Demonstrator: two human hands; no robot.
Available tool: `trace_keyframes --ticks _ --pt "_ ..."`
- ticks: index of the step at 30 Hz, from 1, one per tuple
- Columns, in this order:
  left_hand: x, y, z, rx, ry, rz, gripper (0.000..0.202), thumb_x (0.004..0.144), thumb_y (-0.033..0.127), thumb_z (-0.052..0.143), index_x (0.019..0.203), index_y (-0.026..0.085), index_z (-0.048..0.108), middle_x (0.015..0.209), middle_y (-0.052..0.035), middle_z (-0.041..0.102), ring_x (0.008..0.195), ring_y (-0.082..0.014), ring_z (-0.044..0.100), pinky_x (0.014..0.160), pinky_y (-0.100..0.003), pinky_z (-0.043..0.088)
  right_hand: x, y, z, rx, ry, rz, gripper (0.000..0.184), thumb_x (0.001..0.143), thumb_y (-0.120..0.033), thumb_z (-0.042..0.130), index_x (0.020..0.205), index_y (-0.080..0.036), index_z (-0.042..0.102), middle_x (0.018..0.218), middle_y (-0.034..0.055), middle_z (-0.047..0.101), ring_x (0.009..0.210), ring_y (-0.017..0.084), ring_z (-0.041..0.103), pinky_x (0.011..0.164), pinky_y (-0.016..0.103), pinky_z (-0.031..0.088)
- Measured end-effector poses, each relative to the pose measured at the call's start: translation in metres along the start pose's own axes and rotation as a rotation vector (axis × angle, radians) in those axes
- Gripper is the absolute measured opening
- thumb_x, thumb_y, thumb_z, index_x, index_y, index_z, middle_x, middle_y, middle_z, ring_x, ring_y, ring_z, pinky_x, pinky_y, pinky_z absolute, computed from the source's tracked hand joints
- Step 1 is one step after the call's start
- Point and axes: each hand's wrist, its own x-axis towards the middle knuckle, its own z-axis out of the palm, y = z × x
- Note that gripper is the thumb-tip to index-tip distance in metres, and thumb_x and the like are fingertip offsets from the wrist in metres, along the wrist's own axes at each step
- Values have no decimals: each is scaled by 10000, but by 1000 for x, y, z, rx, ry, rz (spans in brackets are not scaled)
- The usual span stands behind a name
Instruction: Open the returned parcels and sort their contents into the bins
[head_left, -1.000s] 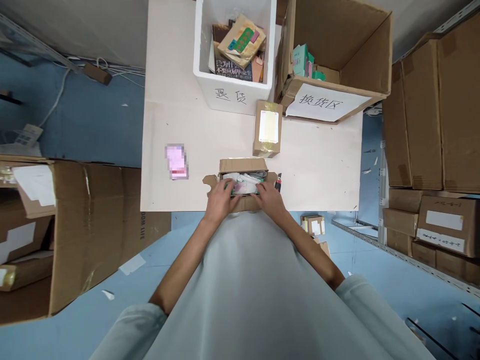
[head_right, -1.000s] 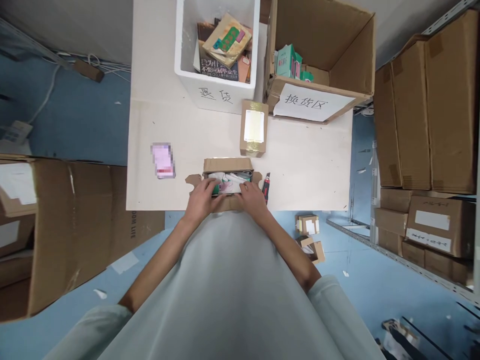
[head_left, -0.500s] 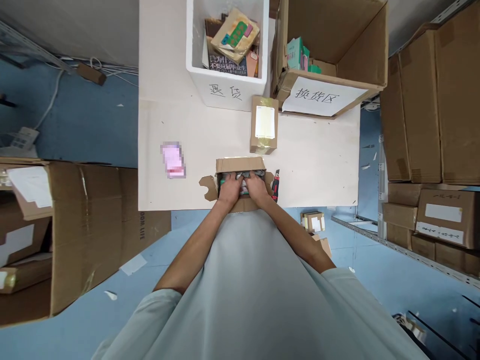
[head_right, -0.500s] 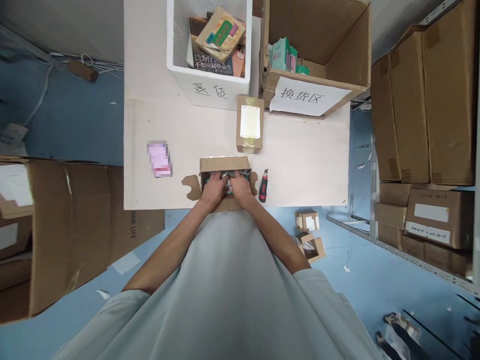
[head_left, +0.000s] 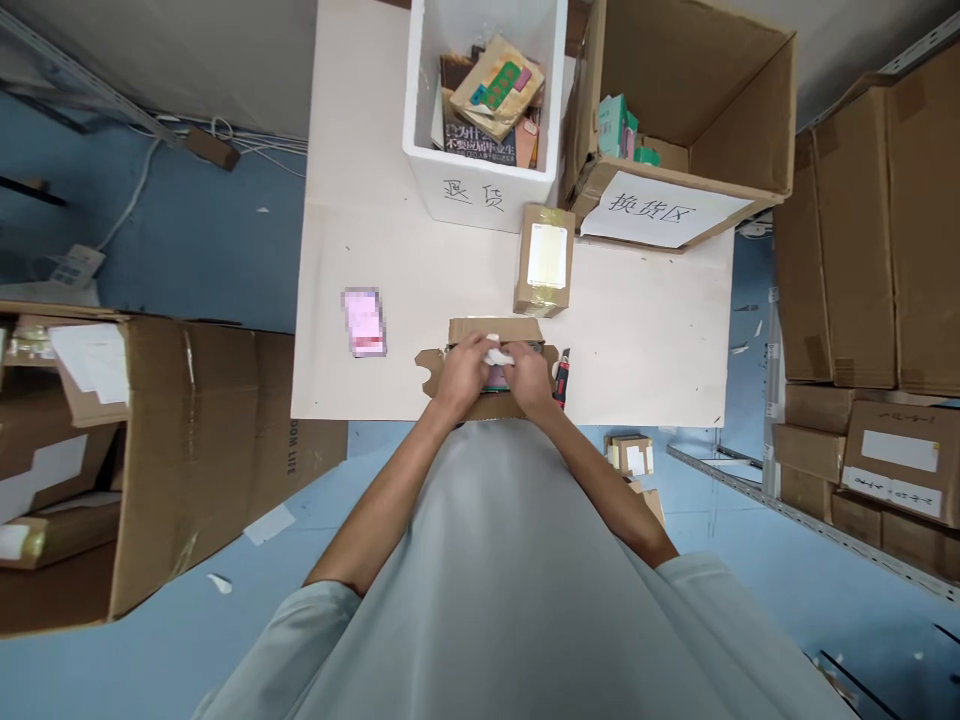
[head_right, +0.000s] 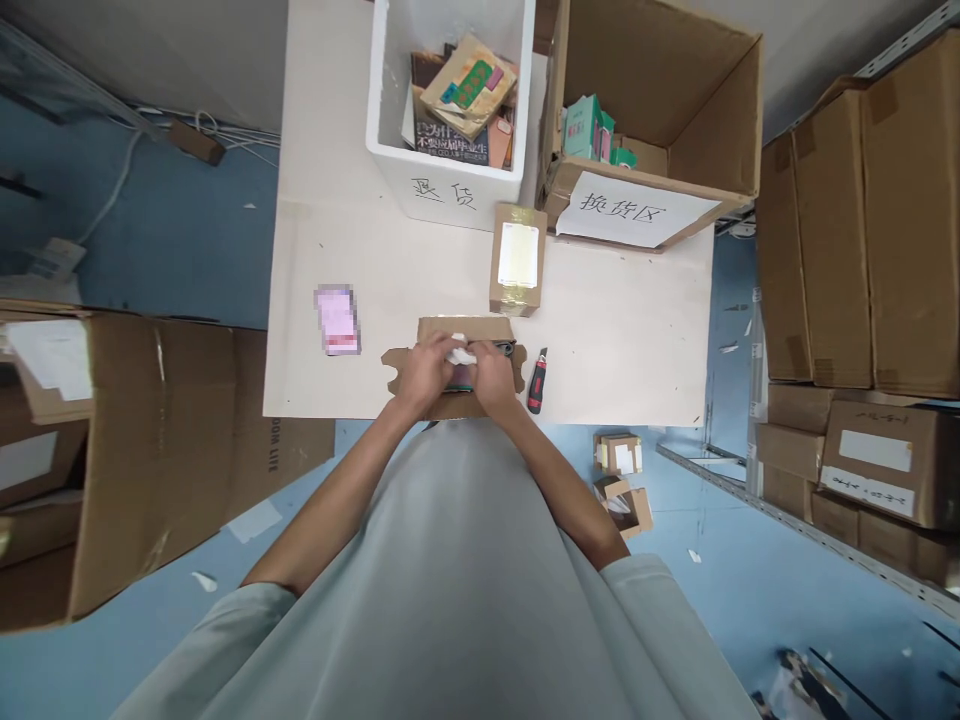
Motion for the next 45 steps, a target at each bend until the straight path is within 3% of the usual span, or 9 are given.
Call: trace_keyframes --ticks 4,7,11,16,21,25,29,34,45 --pt "40 7 -49 -86 222 88 538 884 -11 527 1279 234 798 1221 -72 733 1130 -243 691 1026 -351 562 44 -20 -27 150 240 -131 469 957 -52 454 1345 -146 701 1322 145 706 1225 312 661 1072 420 540" --pt "79 1 -74 -69 274 84 535 897 -12 565 1296 262 793 1212 -77 721 1098 -261 683 1031 -403 572 89 -35 -40 143 262 -172 474 987 -78 443 1398 -149 669 1369 151 665 1229 315 660 1078 433 552" --pt "109 -15 -75 -15 204 -42 551 916 -43 546 1331 241 773 1214 -83 685 1081 -237 669 1072 -408 544 125 -46 -39 38 143 -80 490 1012 -85 434 1455 -116 641 1425 183 624 1259 320 674 1124 445 556" --pt "111 -30 -62 8 64 -103 662 899 8 639 1533 199 647 1473 -147 622 1271 -297 659 1164 -446 516 133 -39 -30 -22 -33 27 697 995 -77 463 1690 -106 421 1672 245 475 1367 342 661 1185 511 537" --pt "82 -28 -66 102 -7 -102 834 944 145 721 1714 159 401 1712 -218 430 1529 -390 468 1291 -517 400 105 -22 -44 -58 2 25 843 960 -23 484 1766 -174 290 1791 239 321 1429 340 614 1208 527 512" --pt "31 -21 -52 67 3 67 478 1047 205 564 1523 219 606 1523 -134 606 1412 -317 567 1220 -445 477 48 -7 -48 -76 61 -88 503 1105 -130 379 1577 -147 550 1534 205 588 1298 310 652 1103 450 553" --pt "-6 -15 -11 101 -265 142 338 988 157 591 1302 191 710 1301 -148 689 1241 -326 665 1068 -445 562 -1 7 -26 -199 -197 -74 334 1112 -141 445 1329 -142 698 1299 166 700 1153 290 679 997 380 554" --pt "-1 -15 33 227 -382 109 360 900 88 670 1255 141 699 1334 -211 659 1281 -366 634 1092 -463 521 -23 20 5 -335 -316 9 368 1091 -56 437 1337 -131 701 1340 178 694 1195 281 648 985 353 538" --pt "13 -1 62 392 -433 106 502 795 13 686 1293 44 634 1367 -295 650 1309 -409 614 1082 -459 466 -31 33 7 -282 -218 -26 357 1114 -99 418 1341 -92 694 1321 192 700 1214 289 619 1057 371 507"
